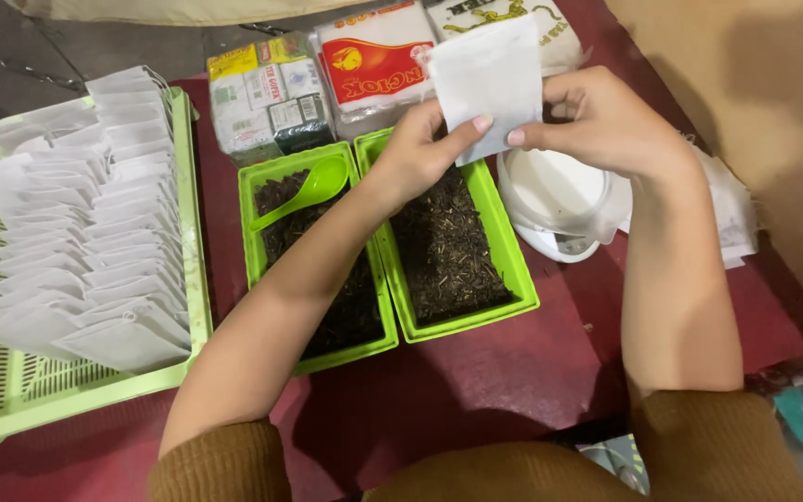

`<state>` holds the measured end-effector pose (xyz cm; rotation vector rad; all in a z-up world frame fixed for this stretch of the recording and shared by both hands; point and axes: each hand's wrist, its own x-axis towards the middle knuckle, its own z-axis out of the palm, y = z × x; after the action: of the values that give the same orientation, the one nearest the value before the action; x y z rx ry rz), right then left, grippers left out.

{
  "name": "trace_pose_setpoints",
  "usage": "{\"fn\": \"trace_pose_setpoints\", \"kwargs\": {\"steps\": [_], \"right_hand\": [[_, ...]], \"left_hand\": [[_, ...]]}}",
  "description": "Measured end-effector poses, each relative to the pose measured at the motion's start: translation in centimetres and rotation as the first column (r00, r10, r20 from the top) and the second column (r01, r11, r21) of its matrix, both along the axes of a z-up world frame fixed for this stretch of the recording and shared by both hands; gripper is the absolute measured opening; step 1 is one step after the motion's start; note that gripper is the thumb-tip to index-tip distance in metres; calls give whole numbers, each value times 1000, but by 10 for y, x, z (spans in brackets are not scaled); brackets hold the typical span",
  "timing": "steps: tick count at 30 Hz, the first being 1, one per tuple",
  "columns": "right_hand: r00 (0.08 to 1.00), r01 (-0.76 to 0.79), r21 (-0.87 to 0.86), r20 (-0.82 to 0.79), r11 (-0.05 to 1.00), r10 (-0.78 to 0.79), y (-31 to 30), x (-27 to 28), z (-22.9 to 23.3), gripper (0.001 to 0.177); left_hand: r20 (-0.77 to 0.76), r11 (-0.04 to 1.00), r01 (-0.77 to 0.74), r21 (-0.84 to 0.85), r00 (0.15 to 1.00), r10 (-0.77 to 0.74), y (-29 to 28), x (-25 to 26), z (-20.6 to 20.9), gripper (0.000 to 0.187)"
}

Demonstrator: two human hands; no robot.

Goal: The person scoops loose tea leaves from a container using a spoon and fills white tea bags before placing them in a basket.

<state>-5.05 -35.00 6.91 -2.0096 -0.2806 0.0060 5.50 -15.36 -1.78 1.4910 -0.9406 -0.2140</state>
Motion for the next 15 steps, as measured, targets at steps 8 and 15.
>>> {"fn": "trace_pose_setpoints", "kwargs": {"steps": [8,15], "right_hand": [[1000,23,26,21,999,-23,-10,7,-14,28],[998,-7,80,69,997,1,-12,13,-28,27]], "left_hand": [[71,998,-56,9,996,55,0,-9,6,44],[105,997,-38,-70,993,46,2,-10,7,40]]}}
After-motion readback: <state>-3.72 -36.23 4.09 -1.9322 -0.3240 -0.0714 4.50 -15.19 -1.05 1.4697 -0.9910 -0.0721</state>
